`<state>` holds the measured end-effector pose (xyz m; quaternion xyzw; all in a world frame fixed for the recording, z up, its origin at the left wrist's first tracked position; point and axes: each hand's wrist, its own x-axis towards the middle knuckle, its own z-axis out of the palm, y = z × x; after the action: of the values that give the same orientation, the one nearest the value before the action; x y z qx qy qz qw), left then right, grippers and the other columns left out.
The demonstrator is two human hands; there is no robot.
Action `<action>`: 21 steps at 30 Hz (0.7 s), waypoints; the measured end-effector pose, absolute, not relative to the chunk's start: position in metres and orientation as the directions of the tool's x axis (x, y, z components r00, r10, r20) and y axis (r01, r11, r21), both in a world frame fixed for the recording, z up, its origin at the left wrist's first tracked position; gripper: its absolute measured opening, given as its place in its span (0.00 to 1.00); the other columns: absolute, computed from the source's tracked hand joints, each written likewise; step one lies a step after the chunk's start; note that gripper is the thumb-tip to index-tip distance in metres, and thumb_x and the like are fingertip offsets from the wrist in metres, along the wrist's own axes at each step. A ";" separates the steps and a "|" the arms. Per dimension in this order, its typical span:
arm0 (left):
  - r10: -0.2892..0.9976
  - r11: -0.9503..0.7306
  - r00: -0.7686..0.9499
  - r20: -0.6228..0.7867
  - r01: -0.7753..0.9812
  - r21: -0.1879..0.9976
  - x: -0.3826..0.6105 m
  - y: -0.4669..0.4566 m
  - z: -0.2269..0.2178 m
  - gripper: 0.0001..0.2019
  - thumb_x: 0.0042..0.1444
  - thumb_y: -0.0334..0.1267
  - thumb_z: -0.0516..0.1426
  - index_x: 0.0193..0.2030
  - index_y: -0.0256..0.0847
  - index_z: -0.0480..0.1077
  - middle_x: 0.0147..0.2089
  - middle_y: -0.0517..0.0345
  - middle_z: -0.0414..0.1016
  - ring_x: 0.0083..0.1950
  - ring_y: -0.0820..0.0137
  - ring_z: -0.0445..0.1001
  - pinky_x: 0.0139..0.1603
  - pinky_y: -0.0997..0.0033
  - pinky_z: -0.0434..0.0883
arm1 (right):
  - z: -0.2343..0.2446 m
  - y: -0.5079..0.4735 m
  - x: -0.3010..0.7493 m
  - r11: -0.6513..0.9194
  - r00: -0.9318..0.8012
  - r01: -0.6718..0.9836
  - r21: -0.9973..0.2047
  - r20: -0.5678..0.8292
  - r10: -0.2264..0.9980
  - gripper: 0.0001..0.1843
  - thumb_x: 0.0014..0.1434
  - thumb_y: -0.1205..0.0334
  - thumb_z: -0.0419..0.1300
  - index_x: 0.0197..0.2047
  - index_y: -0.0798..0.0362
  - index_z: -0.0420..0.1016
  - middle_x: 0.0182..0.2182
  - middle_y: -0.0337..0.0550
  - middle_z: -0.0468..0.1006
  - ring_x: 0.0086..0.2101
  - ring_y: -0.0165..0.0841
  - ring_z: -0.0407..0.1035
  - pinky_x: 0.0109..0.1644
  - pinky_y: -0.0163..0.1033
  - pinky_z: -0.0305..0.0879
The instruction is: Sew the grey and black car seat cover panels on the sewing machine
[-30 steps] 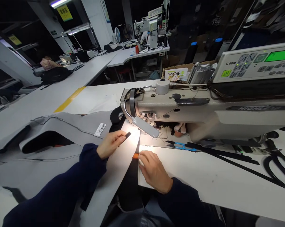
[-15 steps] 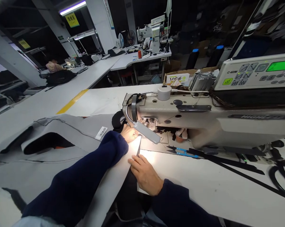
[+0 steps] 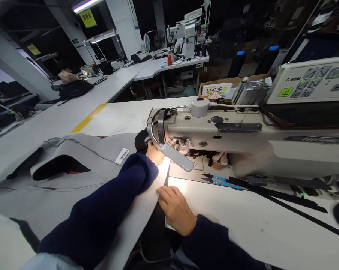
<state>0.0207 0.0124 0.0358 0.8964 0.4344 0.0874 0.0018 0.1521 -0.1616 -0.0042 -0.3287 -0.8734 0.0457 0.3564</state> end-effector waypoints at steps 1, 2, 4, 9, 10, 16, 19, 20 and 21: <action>0.771 -0.629 0.613 0.174 0.775 0.057 0.020 0.012 0.037 0.18 0.61 0.30 0.47 0.55 0.42 0.69 0.57 0.48 0.67 0.62 0.49 0.58 0.62 0.38 0.40 | -0.004 -0.162 0.153 0.753 -0.501 0.566 -0.336 0.585 0.638 0.19 0.57 0.81 0.43 0.40 0.58 0.72 0.43 0.52 0.73 0.44 0.37 0.64 0.43 0.45 0.64; 0.761 -0.635 0.620 0.188 0.772 0.028 0.018 0.012 0.039 0.19 0.62 0.30 0.46 0.56 0.41 0.68 0.60 0.47 0.65 0.63 0.49 0.55 0.62 0.36 0.37 | -0.003 -0.162 0.155 0.723 -0.472 0.594 -0.352 0.575 0.668 0.18 0.59 0.80 0.43 0.40 0.58 0.72 0.40 0.50 0.73 0.40 0.35 0.64 0.40 0.43 0.63; 0.764 -0.621 0.616 0.191 0.783 -0.041 0.014 0.006 0.044 0.19 0.62 0.30 0.46 0.58 0.38 0.66 0.64 0.45 0.59 0.66 0.48 0.51 0.63 0.36 0.36 | -0.002 -0.163 0.159 0.671 -0.434 0.654 -0.350 0.553 0.711 0.18 0.60 0.79 0.44 0.41 0.56 0.72 0.35 0.47 0.70 0.35 0.34 0.61 0.37 0.41 0.60; 0.824 -0.554 0.559 0.089 0.829 -0.077 0.002 -0.044 0.057 0.20 0.60 0.45 0.54 0.55 0.36 0.66 0.61 0.40 0.62 0.61 0.52 0.59 0.61 0.46 0.54 | -0.001 -0.177 0.169 0.563 -0.422 0.783 -0.265 0.440 0.793 0.16 0.59 0.75 0.48 0.47 0.58 0.71 0.32 0.47 0.68 0.34 0.37 0.60 0.36 0.43 0.58; 0.834 -0.549 0.551 0.037 0.835 -0.038 0.003 -0.057 0.059 0.24 0.59 0.53 0.54 0.52 0.35 0.68 0.56 0.39 0.66 0.57 0.52 0.63 0.56 0.49 0.60 | -0.001 -0.181 0.170 0.532 -0.395 0.801 -0.274 0.426 0.814 0.11 0.59 0.73 0.49 0.41 0.57 0.71 0.31 0.46 0.67 0.32 0.37 0.59 0.35 0.43 0.58; 0.891 -0.355 0.362 -0.274 0.932 0.075 0.030 -0.078 0.061 0.42 0.43 0.65 0.57 0.55 0.30 0.63 0.48 0.36 0.67 0.43 0.50 0.71 0.43 0.53 0.68 | 0.007 -0.200 0.145 0.416 -0.340 0.342 -0.843 0.302 0.891 0.15 0.67 0.61 0.44 0.50 0.54 0.67 0.45 0.53 0.70 0.47 0.40 0.63 0.51 0.48 0.63; 0.865 -0.295 0.293 -0.407 0.954 0.059 0.038 -0.057 0.068 0.35 0.39 0.47 0.62 0.54 0.28 0.65 0.48 0.35 0.69 0.46 0.47 0.71 0.46 0.53 0.67 | 0.009 -0.206 0.116 0.095 -0.334 -0.086 -0.992 0.119 0.935 0.22 0.66 0.50 0.47 0.58 0.50 0.62 0.48 0.50 0.71 0.52 0.40 0.63 0.56 0.47 0.62; 0.845 -0.283 0.293 -0.447 0.955 0.089 0.036 -0.051 0.071 0.29 0.39 0.43 0.61 0.50 0.30 0.69 0.46 0.37 0.72 0.46 0.49 0.71 0.46 0.56 0.68 | 0.008 -0.209 0.105 -0.015 -0.312 -0.216 -0.976 0.055 0.948 0.24 0.65 0.46 0.48 0.59 0.49 0.63 0.46 0.50 0.73 0.50 0.40 0.65 0.55 0.47 0.63; 0.825 -0.268 0.304 -0.476 0.953 0.144 0.032 -0.046 0.074 0.23 0.40 0.40 0.59 0.46 0.32 0.72 0.43 0.41 0.74 0.45 0.52 0.72 0.46 0.59 0.69 | 0.007 -0.211 0.094 -0.106 -0.289 -0.340 -0.934 -0.004 0.957 0.27 0.63 0.42 0.49 0.59 0.49 0.64 0.45 0.49 0.74 0.49 0.41 0.67 0.54 0.48 0.65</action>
<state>0.0325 -0.0458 0.0743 0.7809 0.5691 -0.1553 0.2055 0.0939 -0.2109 0.0075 -0.3396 -0.4545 0.6617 0.4902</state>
